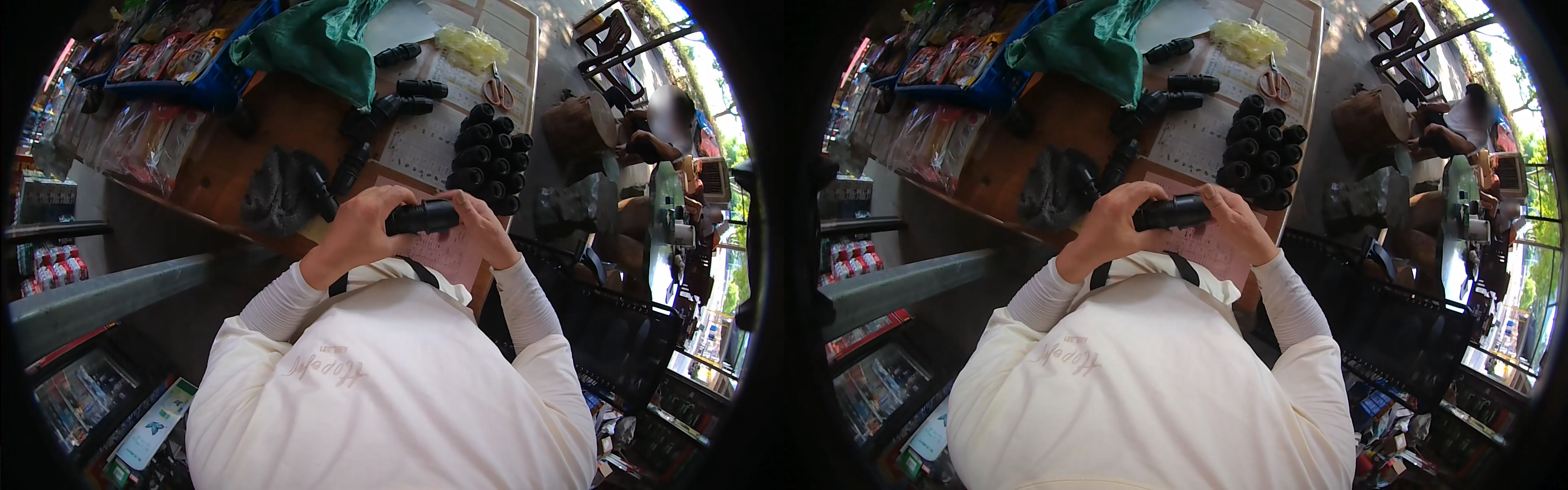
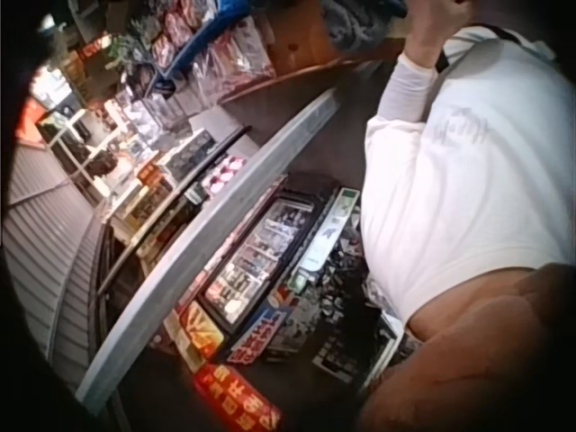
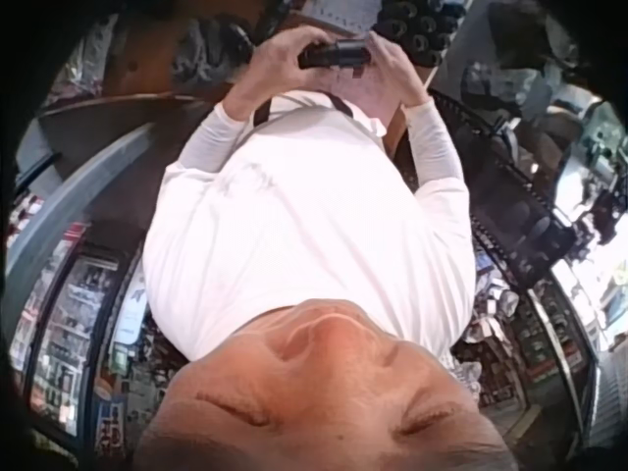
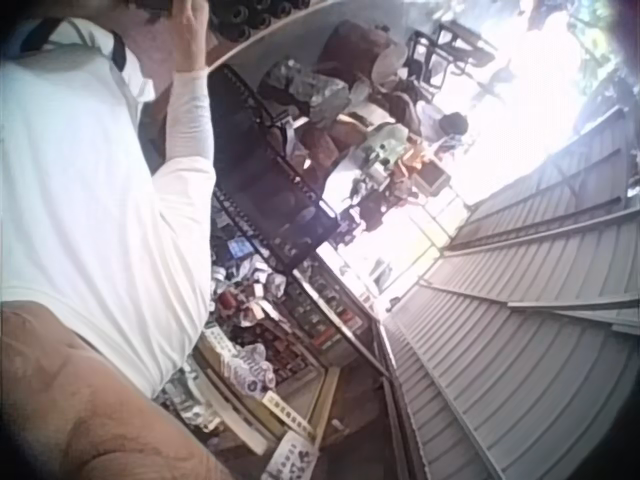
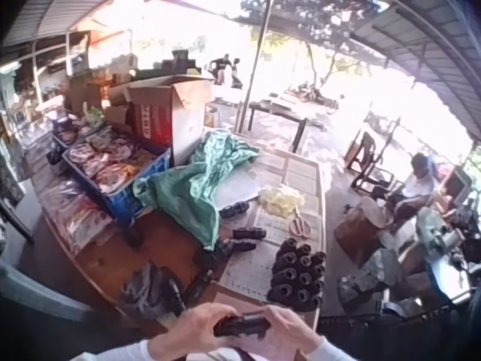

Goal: The person repeatedly picks up black plastic pipe fittings from a table, connects them together by hand, and places the assembled pieces back on the table. The person handles the fittings one at a time, rotating and joining them without using tools.

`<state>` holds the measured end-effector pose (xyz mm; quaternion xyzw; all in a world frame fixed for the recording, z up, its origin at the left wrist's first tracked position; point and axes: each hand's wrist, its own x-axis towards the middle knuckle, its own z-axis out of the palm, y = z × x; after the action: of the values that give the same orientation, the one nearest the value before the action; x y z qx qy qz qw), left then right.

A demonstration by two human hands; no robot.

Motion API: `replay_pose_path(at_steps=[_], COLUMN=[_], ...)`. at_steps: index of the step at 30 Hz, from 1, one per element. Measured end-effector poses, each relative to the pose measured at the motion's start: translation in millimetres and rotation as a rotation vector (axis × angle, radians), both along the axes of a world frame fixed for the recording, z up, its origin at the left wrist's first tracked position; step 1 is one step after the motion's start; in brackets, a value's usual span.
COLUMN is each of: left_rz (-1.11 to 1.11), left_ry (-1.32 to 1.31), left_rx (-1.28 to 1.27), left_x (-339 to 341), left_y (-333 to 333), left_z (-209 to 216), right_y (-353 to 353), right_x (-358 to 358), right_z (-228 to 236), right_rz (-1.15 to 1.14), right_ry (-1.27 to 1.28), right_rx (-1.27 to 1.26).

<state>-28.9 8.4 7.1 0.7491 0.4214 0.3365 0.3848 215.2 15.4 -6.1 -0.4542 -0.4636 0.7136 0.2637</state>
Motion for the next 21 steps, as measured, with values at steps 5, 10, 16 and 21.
replay_pose_path(at_steps=[5, 10, 16, 21], left_rz=[0.044, 0.025, 0.055, 0.081], left_ry=[-0.04, -0.032, -0.034, -0.031], left_rx=[0.081, 0.046, 0.055, 0.049], left_x=[1.7, 5.5, 5.5, 6.0], left_y=[1.0, -1.1, 0.1, 0.6], left_z=[-6.0, -3.2, -6.4, -7.1], right_y=[-9.4, 2.2, 3.2, -8.9], right_x=[-18.3, 5.9, 2.1, -18.3], right_z=[17.8, -0.1, 8.1, 13.8], right_rz=[-0.153, 0.044, -0.021, -0.176], right_ry=[-0.119, -0.081, -0.085, -0.127], right_rx=[0.388, -0.084, 0.029, 0.449])
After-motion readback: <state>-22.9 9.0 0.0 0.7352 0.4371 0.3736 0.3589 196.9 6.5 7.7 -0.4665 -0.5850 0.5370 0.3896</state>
